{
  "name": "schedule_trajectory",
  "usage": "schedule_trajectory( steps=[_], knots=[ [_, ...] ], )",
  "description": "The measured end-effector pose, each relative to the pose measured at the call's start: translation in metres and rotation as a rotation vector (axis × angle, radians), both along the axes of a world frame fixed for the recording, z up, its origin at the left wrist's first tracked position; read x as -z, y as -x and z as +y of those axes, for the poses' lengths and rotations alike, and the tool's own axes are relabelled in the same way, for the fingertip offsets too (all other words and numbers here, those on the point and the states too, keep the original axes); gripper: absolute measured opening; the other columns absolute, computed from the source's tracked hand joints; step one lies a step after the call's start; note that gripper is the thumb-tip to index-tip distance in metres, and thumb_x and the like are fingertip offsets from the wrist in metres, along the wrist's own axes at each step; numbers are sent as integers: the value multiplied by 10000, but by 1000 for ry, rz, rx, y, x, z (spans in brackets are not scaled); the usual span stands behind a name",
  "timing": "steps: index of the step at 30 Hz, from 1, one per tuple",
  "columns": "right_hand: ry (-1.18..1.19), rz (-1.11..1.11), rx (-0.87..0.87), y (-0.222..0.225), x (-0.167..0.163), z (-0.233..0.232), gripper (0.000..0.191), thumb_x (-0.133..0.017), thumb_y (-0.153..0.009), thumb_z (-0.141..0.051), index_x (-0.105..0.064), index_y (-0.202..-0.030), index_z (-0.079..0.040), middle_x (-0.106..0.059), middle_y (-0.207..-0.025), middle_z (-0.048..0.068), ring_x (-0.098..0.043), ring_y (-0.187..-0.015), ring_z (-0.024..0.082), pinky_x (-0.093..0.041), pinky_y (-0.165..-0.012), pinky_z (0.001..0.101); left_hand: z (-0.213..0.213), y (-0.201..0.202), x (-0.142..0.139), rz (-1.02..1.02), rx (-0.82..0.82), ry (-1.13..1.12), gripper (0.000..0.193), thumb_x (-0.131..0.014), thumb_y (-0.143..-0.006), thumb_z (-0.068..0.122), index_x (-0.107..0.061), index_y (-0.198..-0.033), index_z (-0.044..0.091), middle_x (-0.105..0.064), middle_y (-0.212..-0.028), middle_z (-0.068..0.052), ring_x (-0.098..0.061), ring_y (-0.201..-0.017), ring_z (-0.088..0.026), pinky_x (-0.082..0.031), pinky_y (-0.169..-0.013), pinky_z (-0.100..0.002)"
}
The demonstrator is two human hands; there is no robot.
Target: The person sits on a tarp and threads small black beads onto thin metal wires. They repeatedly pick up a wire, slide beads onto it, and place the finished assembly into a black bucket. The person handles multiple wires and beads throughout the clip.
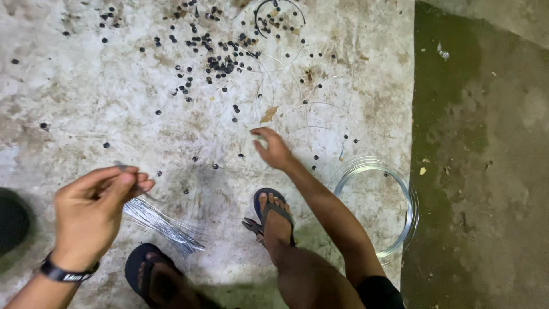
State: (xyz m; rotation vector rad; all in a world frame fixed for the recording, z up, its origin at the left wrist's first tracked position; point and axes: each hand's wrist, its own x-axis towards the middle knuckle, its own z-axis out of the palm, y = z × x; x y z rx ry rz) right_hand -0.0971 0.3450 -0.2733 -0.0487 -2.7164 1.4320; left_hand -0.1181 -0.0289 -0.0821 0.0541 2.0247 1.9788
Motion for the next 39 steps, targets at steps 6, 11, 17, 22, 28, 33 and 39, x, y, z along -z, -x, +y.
schedule_trajectory(
  steps=[6, 11, 17, 22, 28, 33, 39],
  knots=[
    [-424, -29, 11, -17, 87, 91, 406, -552, -823, 106, -712, -1165, -42, -684, -1221, 145, -614, -1160, 363, -501, -1012, 443, -23, -5, 23, -40, -103, -76, 121, -593, -1095, -22, -617, -1116, -139, -700, -1030, -225, -728, -1004, -299, -610, -970, -447],
    [-623, 115, -75, -17, 106, 94, 337, -602, -815, 23, -733, -1113, -65, -673, -1205, 108, -608, -1126, 301, -479, -929, 446, -24, -14, 39, -180, -91, -10, 163, -588, -1035, -20, -656, -1142, -123, -719, -1035, -231, -728, -936, -302, -607, -913, -450],
    [-845, 128, -184, -12, 99, 90, 201, -641, -846, -40, -727, -1018, -98, -655, -1056, 62, -607, -1050, 250, -478, -878, 428, -4, -19, 31, -288, -24, 83, 196, -612, -967, 7, -678, -1111, -108, -756, -1004, -202, -761, -907, -284, -623, -847, -411],
    [-869, 231, -155, 0, 60, 92, 174, -648, -812, -75, -711, -974, -89, -660, -957, 78, -625, -973, 265, -477, -834, 445, 43, -1, 24, -258, 94, 81, 191, -644, -936, 32, -705, -1084, -72, -778, -993, -194, -789, -874, -277, -670, -779, -384],
    [-343, 134, 92, -3, -38, 70, 47, -684, -960, -22, -682, -1007, -20, -677, -945, 96, -665, -863, 248, -533, -784, 357, 105, 14, 44, -168, 60, -196, 193, -665, -951, 72, -687, -1102, -46, -749, -1043, -132, -780, -907, -255, -678, -795, -371],
    [426, 219, 58, -36, -94, 5, 73, -663, -970, 49, -655, -1039, 26, -661, -986, 96, -659, -886, 145, -530, -812, 278, 139, -2, 74, -137, -67, -330, 192, -659, -985, 91, -693, -1113, -49, -749, -1060, -148, -771, -932, -252, -667, -832, -376],
    [487, 147, 59, -62, -94, -61, 66, -682, -927, 58, -678, -987, 30, -685, -953, 93, -676, -876, 141, -553, -800, 262, 147, -18, 92, -226, -224, -413, 198, -655, -973, 98, -673, -1108, -45, -745, -1090, -132, -764, -959, -256, -659, -813, -386]
  ],
)
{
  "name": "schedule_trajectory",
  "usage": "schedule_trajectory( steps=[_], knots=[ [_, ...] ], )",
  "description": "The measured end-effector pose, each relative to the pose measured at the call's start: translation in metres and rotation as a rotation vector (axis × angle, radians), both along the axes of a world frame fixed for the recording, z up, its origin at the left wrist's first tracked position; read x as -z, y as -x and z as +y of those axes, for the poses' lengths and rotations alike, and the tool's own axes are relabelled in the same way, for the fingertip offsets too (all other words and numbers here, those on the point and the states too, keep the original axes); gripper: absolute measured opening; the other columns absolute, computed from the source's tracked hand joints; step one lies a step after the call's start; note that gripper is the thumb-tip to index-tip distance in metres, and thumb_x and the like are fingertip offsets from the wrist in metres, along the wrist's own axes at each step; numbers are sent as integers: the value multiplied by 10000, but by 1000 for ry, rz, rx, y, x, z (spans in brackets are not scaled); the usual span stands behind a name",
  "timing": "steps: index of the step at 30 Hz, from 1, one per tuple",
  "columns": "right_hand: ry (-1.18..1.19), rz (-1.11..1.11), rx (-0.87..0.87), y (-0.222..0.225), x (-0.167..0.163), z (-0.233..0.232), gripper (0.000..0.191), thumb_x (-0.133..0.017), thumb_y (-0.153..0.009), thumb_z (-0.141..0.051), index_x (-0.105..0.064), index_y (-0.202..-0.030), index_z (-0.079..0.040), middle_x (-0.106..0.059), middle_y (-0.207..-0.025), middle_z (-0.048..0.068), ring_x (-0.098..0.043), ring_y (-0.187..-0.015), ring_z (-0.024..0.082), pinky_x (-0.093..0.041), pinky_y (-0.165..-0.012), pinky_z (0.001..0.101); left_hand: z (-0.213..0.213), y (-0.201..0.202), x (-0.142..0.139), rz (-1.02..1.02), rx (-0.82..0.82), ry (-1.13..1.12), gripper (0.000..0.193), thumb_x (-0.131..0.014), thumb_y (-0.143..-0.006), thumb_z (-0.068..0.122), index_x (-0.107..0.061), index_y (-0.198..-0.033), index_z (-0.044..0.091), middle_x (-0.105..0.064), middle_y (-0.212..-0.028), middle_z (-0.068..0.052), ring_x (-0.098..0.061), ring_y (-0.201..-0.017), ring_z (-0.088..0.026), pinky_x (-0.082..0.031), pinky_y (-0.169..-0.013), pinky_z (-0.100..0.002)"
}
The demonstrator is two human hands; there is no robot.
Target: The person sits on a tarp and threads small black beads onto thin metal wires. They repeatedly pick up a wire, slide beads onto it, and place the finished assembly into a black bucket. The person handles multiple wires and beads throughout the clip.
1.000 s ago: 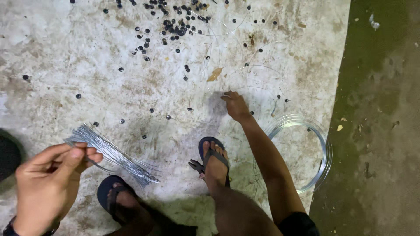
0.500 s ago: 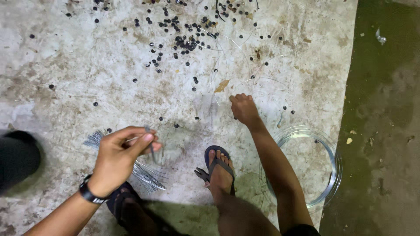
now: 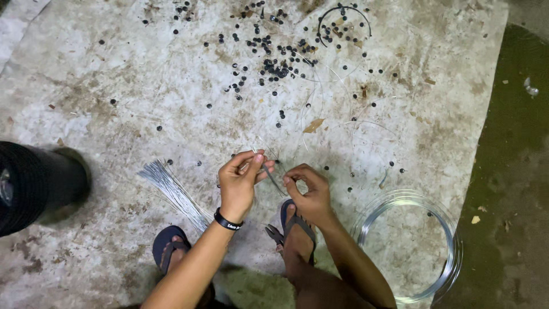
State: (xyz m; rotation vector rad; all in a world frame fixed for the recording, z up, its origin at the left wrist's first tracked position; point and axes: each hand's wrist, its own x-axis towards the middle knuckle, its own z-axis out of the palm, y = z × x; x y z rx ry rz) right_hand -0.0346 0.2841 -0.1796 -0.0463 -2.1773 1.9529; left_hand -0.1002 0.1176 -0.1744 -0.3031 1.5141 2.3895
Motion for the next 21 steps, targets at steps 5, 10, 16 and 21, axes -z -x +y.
schedule_trajectory(
  steps=[5, 10, 16, 21],
  knots=[
    [-113, 45, 35, -6, 1, -16, 87, -714, -889, 56, -698, -969, 28, -701, -927, 91, -677, -827, 149, -540, -763, 266, -9, -6, -2, -5, -91, -34, 198, -655, -985, 93, -680, -1117, -52, -734, -1081, -165, -762, -959, -272, -655, -833, -393],
    [-216, 55, -3, -8, -2, -24, 113, -727, -860, 45, -716, -969, 16, -706, -893, 93, -683, -783, 149, -544, -722, 265, -18, -10, -2, -5, -127, -44, 186, -649, -986, 91, -672, -1104, -52, -730, -1066, -161, -765, -958, -270, -657, -834, -394],
    [-212, 46, 13, -12, -1, -31, 119, -733, -863, 43, -722, -977, 13, -705, -880, 88, -681, -770, 142, -544, -714, 264, -22, -13, -1, -19, -158, -52, 192, -647, -989, 96, -681, -1106, -52, -727, -1054, -149, -758, -950, -268, -653, -826, -387],
    [-224, 43, 29, -13, 0, -30, 107, -733, -869, 38, -720, -972, 10, -707, -873, 83, -683, -754, 133, -543, -697, 259, -20, -13, -2, -10, -166, -70, 204, -654, -985, 111, -681, -1104, -53, -725, -1033, -143, -762, -957, -272, -657, -831, -386]
  ],
)
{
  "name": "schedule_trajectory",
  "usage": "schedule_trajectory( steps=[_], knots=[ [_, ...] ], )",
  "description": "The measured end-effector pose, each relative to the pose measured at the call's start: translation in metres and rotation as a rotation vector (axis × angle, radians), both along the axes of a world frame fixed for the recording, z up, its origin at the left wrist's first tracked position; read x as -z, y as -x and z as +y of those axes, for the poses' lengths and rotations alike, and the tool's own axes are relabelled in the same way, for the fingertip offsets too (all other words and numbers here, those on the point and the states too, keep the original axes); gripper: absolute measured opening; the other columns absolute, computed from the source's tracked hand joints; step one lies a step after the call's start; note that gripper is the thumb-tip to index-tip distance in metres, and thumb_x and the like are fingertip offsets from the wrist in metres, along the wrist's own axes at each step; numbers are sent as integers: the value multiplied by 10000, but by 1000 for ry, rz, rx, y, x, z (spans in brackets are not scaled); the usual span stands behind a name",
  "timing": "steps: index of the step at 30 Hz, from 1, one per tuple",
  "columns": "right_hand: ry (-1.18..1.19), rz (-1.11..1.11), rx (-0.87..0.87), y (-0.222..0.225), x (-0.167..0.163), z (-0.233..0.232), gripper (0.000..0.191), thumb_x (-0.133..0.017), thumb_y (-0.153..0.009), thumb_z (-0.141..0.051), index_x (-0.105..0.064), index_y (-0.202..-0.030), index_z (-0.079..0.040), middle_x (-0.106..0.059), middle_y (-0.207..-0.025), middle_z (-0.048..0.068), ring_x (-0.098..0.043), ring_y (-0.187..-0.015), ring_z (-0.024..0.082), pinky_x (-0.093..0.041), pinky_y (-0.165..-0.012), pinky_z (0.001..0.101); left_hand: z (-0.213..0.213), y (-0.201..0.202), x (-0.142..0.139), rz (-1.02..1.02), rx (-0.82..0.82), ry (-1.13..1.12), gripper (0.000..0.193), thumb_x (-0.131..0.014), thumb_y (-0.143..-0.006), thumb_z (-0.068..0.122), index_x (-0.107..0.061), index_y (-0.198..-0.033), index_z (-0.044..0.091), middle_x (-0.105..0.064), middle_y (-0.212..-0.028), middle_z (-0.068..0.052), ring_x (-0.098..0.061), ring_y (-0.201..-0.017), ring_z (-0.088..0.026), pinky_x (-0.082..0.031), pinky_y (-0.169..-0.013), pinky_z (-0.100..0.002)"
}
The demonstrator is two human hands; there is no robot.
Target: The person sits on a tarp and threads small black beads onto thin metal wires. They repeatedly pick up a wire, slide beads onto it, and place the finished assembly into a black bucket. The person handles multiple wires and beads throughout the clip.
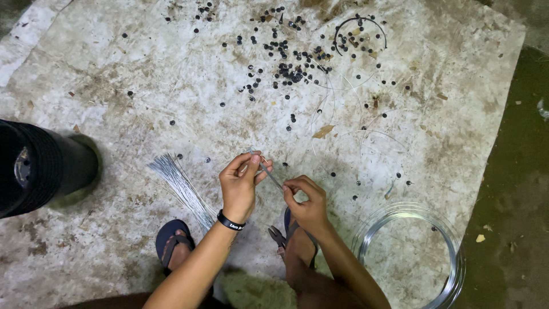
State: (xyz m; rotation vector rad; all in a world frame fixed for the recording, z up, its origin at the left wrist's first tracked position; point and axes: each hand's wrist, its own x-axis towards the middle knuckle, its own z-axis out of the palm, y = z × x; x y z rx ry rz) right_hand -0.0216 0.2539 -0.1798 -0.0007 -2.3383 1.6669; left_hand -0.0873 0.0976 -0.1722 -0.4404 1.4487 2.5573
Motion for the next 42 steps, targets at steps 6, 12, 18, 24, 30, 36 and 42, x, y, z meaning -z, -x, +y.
schedule_trajectory(
  steps=[6, 12, 18, 24, 30, 36, 42],
  knots=[
    [-41, -4, 17, -1, 3, 2, 128, -738, -857, 30, -729, -983, 10, -701, -858, 86, -664, -720, 137, -536, -666, 265, 3, -1, 5, -3, 18, -9, 221, -672, -986, 119, -678, -1118, -58, -722, -1036, -165, -757, -967, -278, -644, -847, -395],
    [-65, -26, -9, -3, 1, 5, 144, -738, -861, 30, -734, -1003, 1, -704, -887, 82, -684, -757, 145, -552, -683, 271, 7, -1, 14, -21, -15, -34, 201, -681, -964, 107, -670, -1075, -60, -726, -1110, -151, -764, -948, -278, -659, -846, -419],
    [-118, 32, -39, 0, -5, 7, 146, -738, -874, 28, -737, -1015, -8, -705, -938, 93, -724, -830, 199, -569, -732, 297, 10, 0, 19, -48, 13, 0, 207, -685, -971, 91, -676, -1113, -60, -729, -1116, -167, -753, -939, -277, -634, -826, -408],
    [-136, 51, -118, -1, 18, 20, 158, -756, -891, -3, -737, -1046, -24, -701, -1003, 104, -722, -897, 216, -582, -760, 308, 12, 6, 22, -13, 108, 68, 182, -681, -957, 68, -690, -1094, -52, -738, -1108, -155, -758, -900, -250, -666, -800, -402],
    [16, -193, 38, 39, 104, 71, 138, -664, -989, -137, -713, -1094, -63, -740, -1026, 99, -715, -858, 200, -585, -720, 316, -1, 5, 22, 105, 236, 281, 182, -658, -995, 75, -689, -1120, -55, -753, -1021, -143, -771, -895, -225, -648, -791, -353],
    [-758, -356, 329, 47, 175, 123, 216, -729, -825, -106, -691, -1029, -47, -646, -1036, 182, -632, -997, 405, -551, -795, 501, -19, 1, 18, 134, 271, 330, 186, -655, -984, 52, -679, -1127, -64, -759, -1004, -142, -771, -880, -218, -663, -822, -345],
    [-914, -484, 297, 37, 200, 127, 118, -657, -862, -38, -629, -977, -41, -622, -1068, 183, -614, -1072, 411, -546, -806, 505, -28, -5, 10, 106, 298, 350, 194, -668, -959, 19, -690, -1127, -76, -757, -992, -155, -772, -862, -224, -670, -804, -354]
  ],
)
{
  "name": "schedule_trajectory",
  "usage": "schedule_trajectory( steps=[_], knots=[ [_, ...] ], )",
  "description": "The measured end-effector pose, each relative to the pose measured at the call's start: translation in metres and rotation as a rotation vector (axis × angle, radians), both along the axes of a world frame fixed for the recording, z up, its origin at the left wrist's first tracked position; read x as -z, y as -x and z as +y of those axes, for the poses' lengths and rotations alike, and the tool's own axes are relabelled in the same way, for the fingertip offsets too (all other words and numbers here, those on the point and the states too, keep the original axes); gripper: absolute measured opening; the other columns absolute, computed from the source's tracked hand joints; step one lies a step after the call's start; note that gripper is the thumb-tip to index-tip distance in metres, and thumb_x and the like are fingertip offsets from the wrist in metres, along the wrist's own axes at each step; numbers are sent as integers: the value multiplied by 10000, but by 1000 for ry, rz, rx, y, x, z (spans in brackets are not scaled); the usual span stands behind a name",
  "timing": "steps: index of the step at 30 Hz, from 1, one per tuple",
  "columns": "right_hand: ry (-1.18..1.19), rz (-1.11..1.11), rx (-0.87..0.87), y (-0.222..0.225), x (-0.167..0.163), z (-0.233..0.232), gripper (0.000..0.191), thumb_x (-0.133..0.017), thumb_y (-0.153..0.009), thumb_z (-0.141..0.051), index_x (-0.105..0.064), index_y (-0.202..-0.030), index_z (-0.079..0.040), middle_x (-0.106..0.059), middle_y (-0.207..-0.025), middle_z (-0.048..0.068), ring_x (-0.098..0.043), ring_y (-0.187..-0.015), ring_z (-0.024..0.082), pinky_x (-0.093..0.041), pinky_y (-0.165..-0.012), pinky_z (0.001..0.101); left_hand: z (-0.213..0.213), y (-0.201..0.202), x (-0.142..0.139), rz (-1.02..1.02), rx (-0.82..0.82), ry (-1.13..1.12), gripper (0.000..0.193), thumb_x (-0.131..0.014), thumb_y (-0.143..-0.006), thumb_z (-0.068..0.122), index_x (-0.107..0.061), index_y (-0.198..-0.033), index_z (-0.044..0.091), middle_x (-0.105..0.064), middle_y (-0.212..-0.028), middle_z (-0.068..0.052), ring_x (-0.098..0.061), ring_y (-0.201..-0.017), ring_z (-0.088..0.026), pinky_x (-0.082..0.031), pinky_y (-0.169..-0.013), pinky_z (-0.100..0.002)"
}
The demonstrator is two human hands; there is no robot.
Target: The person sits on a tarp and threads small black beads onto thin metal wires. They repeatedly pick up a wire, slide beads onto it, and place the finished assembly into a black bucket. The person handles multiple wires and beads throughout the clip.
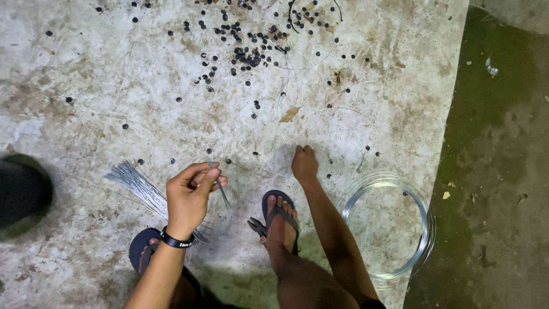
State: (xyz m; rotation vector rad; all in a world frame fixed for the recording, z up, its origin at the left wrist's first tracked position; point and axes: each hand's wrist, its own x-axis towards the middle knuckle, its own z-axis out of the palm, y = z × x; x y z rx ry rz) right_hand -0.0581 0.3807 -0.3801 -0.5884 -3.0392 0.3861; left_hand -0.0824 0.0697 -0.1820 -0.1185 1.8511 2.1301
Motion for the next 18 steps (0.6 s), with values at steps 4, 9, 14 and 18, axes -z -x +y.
schedule_trajectory(
  steps=[4, 9, 14, 18],
  knots=[
    [21, 165, -109, 0, -2, 5, 123, -635, -870, -21, -608, -989, -24, -612, -1013, 192, -608, -1013, 408, -536, -810, 503, -2, -4, -3, -7, -5, 15, 192, -669, -953, 23, -688, -1118, -72, -763, -1003, -149, -774, -864, -218, -664, -804, -343],
    [437, 387, -35, -5, -40, 14, 70, -645, -929, 4, -577, -944, -5, -596, -913, 169, -617, -766, 264, -515, -654, 372, -6, -7, -4, 18, 13, -2, 178, -664, -958, 20, -689, -1107, -73, -755, -1004, -143, -768, -869, -211, -660, -811, -336],
    [711, 505, -7, -9, -102, 15, 63, -638, -996, -25, -575, -994, -17, -565, -709, 23, -514, -599, 60, -413, -551, 230, -7, -8, -5, 8, 56, 34, 175, -668, -953, 30, -682, -1086, -83, -769, -970, -144, -774, -871, -208, -661, -801, -332],
    [660, 474, -7, -18, -148, 12, 24, -646, -1015, -1, -625, -1005, 6, -565, -766, 21, -461, -651, 56, -410, -585, 212, -7, -9, -7, -3, 45, 36, 194, -675, -943, 34, -671, -1090, -91, -769, -941, -152, -778, -871, -209, -663, -791, -336]
  ],
)
